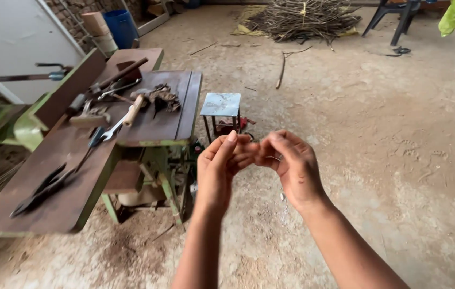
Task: Working with metal strips, bolts, and various hand tools on a workbench to repair or maintain equipment.
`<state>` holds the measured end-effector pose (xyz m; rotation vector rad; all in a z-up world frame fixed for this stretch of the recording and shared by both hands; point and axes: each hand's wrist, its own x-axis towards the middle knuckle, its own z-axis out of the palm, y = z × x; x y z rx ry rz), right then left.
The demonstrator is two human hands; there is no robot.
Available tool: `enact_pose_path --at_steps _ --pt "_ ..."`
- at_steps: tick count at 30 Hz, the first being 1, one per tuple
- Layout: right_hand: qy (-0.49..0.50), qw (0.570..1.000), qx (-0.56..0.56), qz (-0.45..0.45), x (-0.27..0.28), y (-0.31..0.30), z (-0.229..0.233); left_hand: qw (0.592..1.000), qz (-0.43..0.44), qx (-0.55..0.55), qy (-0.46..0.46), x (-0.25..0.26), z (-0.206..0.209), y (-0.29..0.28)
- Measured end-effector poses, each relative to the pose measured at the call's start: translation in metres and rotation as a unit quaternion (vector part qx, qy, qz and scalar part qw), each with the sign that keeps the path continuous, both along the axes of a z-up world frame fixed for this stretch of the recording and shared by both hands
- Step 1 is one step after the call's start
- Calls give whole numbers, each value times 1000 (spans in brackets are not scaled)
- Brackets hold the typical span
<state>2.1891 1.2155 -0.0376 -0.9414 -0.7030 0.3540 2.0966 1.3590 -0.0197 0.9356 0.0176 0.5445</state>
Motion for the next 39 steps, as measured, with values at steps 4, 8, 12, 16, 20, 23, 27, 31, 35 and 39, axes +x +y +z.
enact_pose_path --at_steps 4,8,12,16,20,23,27,31,35,39 --pt "-2 999 -40 -35 43 30 -9 974 7 214 72 25 19 36" --pt "-5 992 -128 -14 86 79 -27 908 98 384 138 50 18 57" --pt "-121 972 -199 18 139 135 -46 808 196 478 283 76 22 81" --pt "-25 985 -122 119 161 173 8 772 325 490 240 96 35 107" --pt "55 980 -42 187 187 203 44 883 275 378 49 102 49 127" --pt "30 975 -25 220 200 234 31 905 288 312 33 102 33 142" --pt "-48 971 -94 214 188 280 -8 900 369 218 86 98 -29 175" --pt "-91 948 -139 272 155 322 -18 868 411 228 163 72 -35 199" --pt "21 904 -93 417 116 366 -6 893 346 280 67 39 -34 242" --pt "147 894 -6 424 86 425 8 928 281 242 -24 -1 -8 299"
